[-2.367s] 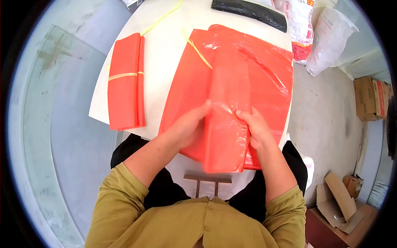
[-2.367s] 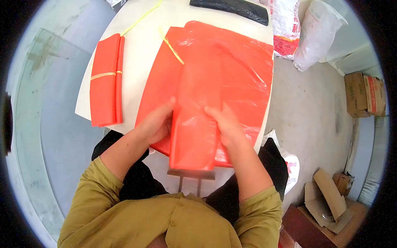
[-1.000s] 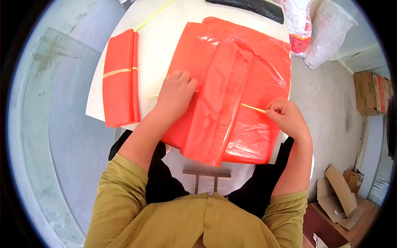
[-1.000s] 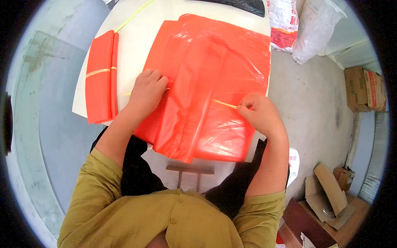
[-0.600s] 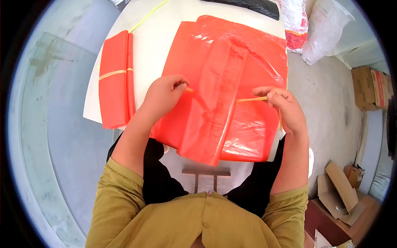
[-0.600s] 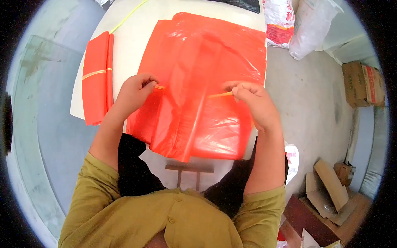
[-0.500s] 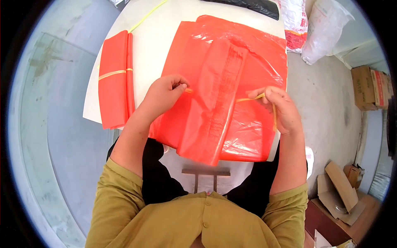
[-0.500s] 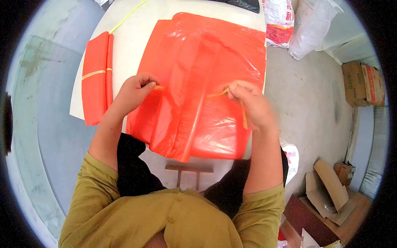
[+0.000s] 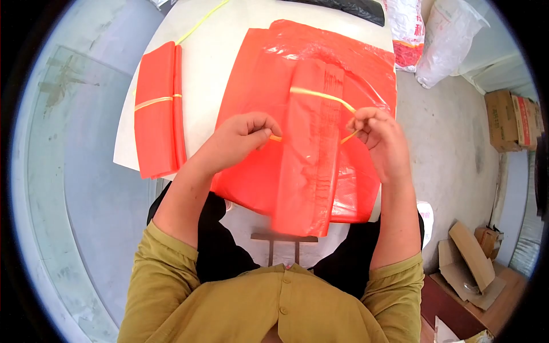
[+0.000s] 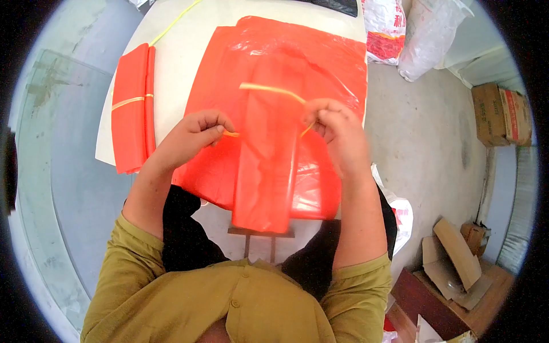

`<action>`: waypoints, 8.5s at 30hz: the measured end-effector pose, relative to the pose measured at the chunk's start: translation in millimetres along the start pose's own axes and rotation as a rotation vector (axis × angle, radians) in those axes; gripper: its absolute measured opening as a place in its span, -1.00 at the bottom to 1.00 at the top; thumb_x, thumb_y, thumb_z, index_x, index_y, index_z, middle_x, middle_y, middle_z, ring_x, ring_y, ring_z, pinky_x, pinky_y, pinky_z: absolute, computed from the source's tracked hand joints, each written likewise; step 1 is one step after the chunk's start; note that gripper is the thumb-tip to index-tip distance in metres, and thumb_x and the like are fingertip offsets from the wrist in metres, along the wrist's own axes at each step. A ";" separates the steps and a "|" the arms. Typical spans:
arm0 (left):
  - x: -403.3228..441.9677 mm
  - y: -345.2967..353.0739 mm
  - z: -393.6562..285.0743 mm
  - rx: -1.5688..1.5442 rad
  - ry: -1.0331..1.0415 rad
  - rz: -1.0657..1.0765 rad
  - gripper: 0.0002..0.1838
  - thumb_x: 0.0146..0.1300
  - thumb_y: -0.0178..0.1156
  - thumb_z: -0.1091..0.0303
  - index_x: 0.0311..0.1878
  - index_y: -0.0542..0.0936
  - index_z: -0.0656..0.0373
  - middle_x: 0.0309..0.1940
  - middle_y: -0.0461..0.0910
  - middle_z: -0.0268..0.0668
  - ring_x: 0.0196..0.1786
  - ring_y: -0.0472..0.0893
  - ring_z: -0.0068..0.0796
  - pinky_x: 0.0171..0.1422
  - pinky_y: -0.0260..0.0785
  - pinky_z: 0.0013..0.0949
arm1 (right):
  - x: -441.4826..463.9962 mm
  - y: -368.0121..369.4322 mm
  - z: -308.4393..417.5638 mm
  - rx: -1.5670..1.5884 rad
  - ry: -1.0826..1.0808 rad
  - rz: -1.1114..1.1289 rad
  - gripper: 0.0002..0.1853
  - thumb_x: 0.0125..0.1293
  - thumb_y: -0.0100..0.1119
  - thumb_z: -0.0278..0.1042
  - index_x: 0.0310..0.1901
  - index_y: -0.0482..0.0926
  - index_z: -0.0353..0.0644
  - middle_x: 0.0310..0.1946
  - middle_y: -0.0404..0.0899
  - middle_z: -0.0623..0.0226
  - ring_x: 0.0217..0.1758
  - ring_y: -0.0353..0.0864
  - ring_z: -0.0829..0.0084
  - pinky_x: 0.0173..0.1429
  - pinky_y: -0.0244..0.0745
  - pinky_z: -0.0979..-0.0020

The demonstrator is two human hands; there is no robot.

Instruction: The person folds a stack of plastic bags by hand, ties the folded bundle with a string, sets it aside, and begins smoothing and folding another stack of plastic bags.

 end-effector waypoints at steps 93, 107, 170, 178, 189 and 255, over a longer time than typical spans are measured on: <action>26.8 36.4 5.8 0.931 0.117 -0.276 -0.76 0.43 0.27 0.25 -0.21 0.69 0.28 -0.26 0.70 0.05 -0.11 0.69 0.15 0.00 0.51 0.11 | -10.2 53.3 -25.3 -0.983 -0.430 0.057 -0.78 0.36 0.33 -0.48 -0.43 0.58 -0.38 -0.12 0.73 0.06 -0.15 0.73 0.15 -0.09 0.60 0.25; 23.8 25.9 10.5 0.784 0.116 -0.213 -0.78 0.44 0.28 0.29 -0.25 0.69 0.26 -0.37 0.68 -0.06 -0.26 0.66 -0.07 -0.14 0.49 -0.04 | 1.4 56.2 -50.8 -0.657 -0.014 0.160 -0.86 0.49 0.31 -0.46 -0.22 0.66 -0.35 -0.42 0.57 0.37 -0.35 0.49 0.57 -0.23 0.48 0.40; 27.3 48.6 13.7 0.238 0.077 -0.239 -0.84 0.55 0.24 0.36 -0.09 0.66 0.28 -0.32 0.65 -0.42 -0.23 0.56 -0.65 -0.11 0.45 -0.39 | -3.4 57.8 -49.0 -0.579 0.023 0.053 -0.87 0.41 0.28 -0.64 -0.05 0.69 -0.30 -0.31 0.59 0.43 -0.17 0.59 0.61 -0.08 0.53 0.46; 35.1 46.2 25.3 0.224 0.133 -0.270 -0.84 0.45 0.29 0.35 -0.11 0.70 0.25 -0.32 0.74 -0.12 -0.24 0.73 -0.21 -0.10 0.53 -0.16 | -8.6 62.7 -35.7 -0.974 -0.364 0.093 -0.87 0.34 0.38 -0.55 -0.10 0.72 -0.23 -0.13 0.66 0.19 -0.10 0.69 0.16 0.00 0.61 0.23; 19.4 37.0 10.1 0.571 0.202 -0.432 -0.80 0.41 0.33 0.41 0.04 0.64 0.21 0.07 0.63 -0.17 -0.08 0.73 -0.24 0.04 0.60 -0.20 | -20.5 34.9 -29.5 -1.040 -0.188 -0.059 -0.31 0.31 0.47 -0.38 0.43 0.40 -0.29 0.44 0.33 -0.13 0.37 0.51 -0.08 0.39 0.53 0.09; -116.3 -169.8 3.4 -0.596 0.542 -0.544 -0.12 0.58 0.22 0.03 0.76 0.05 0.19 0.37 0.57 -0.13 0.33 0.57 -0.39 0.40 0.46 -0.21 | 0.4 281.8 -90.2 0.027 0.090 0.332 -0.07 0.36 0.33 -0.64 0.66 0.01 -0.29 0.48 0.41 0.10 0.52 0.46 0.26 0.57 0.43 0.19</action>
Point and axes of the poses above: each hand's wrist, its own x-axis towards the middle knuckle, its own y-axis out of the palm, z = x × y, the point moved 4 cm from there along x, towards the middle knuckle
